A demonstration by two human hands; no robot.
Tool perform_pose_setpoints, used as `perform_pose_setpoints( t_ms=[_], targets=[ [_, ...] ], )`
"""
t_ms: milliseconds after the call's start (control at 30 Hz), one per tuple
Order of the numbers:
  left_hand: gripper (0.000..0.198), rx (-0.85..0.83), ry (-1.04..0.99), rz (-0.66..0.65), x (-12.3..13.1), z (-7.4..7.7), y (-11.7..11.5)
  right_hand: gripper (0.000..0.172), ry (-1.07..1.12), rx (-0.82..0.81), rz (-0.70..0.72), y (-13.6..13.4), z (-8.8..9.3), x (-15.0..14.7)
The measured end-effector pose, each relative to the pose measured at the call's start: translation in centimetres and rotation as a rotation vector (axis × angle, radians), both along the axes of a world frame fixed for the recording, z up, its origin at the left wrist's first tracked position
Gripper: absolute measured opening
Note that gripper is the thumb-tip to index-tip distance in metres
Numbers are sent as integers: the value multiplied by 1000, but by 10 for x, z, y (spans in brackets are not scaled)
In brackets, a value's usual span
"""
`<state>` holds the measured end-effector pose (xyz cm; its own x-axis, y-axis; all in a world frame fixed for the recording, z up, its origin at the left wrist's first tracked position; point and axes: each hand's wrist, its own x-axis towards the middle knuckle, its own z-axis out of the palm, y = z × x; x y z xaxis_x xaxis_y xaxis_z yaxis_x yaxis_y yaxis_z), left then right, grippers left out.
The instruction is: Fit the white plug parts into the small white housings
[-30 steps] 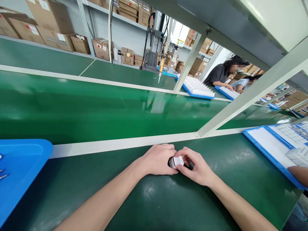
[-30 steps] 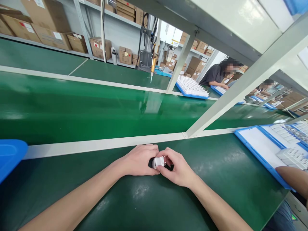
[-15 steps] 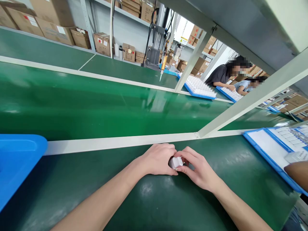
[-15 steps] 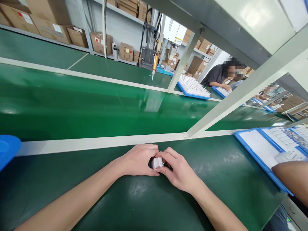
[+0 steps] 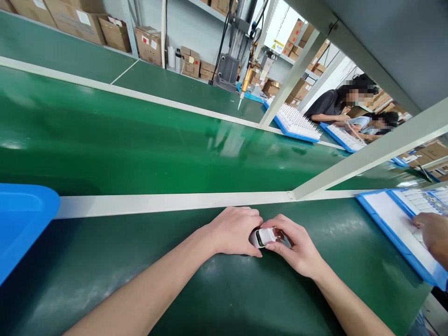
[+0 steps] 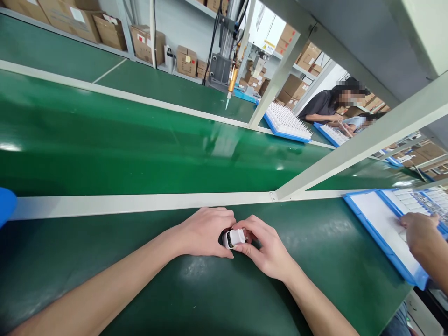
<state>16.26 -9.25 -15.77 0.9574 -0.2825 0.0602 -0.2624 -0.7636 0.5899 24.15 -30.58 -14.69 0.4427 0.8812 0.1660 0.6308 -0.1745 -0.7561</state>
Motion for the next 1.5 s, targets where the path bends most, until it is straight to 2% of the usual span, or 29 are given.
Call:
perform_pose_setpoints(
  t_ms=[267, 600, 733, 867, 1000, 1100, 1200, 1333, 1500],
  targets=[
    [40, -27, 15, -4, 1, -1, -1, 22, -90, 24, 49, -2, -5, -4],
    [40, -13, 4, 9, 0, 0, -2, 19, -121, -68, 50, 3, 8, -9],
    [48, -3, -29, 4, 1, -2, -3, 16, -95, -72, 57, 6, 8, -7],
    [58, -8, -41, 29, 0, -2, -3, 19, 35, -53, 99, 7, 4, -1],
    [46, -38, -52, 46, -5, 1, -5, 25, 153, 14, 178, 8, -5, 5],
    [42, -7, -60, 73, -7, 1, -10, 24, 218, 94, 121, 7, -10, 6],
    [42, 41, -89, 126, -8, -3, -16, 15, 149, 117, 48, 5, -9, 4],
    [34, 35, -119, 131, -8, -7, -19, 12, -7, 85, 59, 4, -2, 1],
    [32, 19, -146, 112, -7, -10, -19, 9, 23, 87, 61, 5, 1, -2]
  ],
)
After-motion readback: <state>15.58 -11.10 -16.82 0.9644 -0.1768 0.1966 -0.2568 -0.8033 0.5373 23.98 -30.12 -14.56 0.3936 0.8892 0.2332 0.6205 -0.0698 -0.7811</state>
